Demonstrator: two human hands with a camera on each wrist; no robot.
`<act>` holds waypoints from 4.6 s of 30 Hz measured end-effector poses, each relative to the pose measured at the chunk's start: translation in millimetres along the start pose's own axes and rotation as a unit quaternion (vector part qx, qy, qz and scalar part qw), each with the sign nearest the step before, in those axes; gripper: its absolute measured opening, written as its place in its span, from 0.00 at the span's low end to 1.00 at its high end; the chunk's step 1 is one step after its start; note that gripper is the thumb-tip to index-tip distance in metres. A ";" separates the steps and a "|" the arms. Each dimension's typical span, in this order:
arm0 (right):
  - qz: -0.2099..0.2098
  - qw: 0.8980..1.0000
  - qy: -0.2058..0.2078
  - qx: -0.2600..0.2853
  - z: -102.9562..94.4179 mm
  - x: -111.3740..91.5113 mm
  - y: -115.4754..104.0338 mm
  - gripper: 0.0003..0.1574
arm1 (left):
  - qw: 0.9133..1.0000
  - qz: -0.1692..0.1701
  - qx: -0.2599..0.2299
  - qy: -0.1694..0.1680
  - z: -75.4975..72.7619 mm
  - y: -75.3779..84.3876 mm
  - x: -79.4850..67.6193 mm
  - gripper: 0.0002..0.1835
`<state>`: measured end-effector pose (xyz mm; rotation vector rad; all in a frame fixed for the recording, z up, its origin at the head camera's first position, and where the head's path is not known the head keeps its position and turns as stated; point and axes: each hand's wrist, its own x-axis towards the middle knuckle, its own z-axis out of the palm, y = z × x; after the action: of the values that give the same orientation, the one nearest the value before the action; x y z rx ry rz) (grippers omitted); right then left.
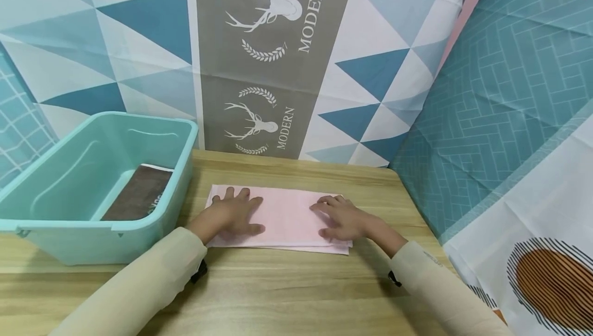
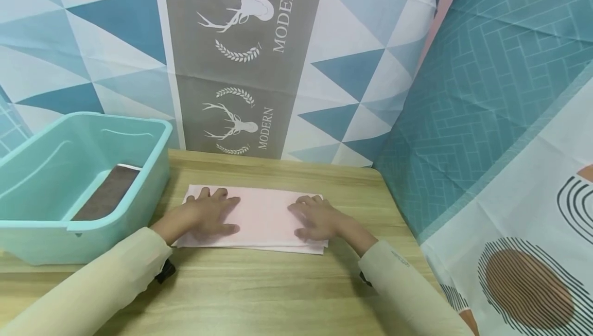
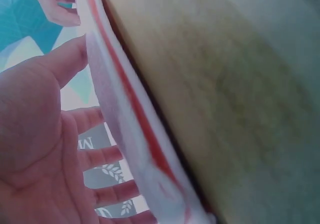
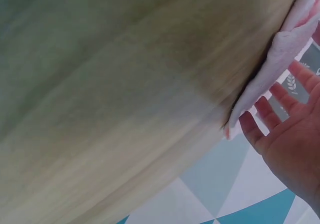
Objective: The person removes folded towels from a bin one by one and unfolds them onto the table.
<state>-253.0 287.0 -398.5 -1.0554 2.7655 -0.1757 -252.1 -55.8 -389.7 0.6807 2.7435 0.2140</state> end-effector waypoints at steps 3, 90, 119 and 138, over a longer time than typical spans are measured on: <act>0.000 1.000 -0.005 -0.003 2.5 -5.5 -0.6 0.43 | 1.000 0.005 0.002 -0.001 3.9 2.5 -4.2 0.47; -0.060 0.979 -0.029 0.191 -10.1 -84.6 -6.0 0.15 | 0.946 0.271 -0.124 0.126 18.5 -34.1 -84.7 0.11; 0.126 0.925 0.083 0.349 -30.0 -60.4 46.0 0.14 | 0.829 -0.075 -0.503 0.234 1.3 -22.8 -52.1 0.17; 0.174 0.879 0.105 0.431 -51.6 -40.8 50.3 0.22 | 0.738 -0.137 -0.611 0.251 -15.7 -17.7 -29.9 0.28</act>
<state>-266.3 354.0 -351.8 -0.3047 2.4878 -1.3659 -239.8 -86.7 -371.0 -0.2091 2.2575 2.0944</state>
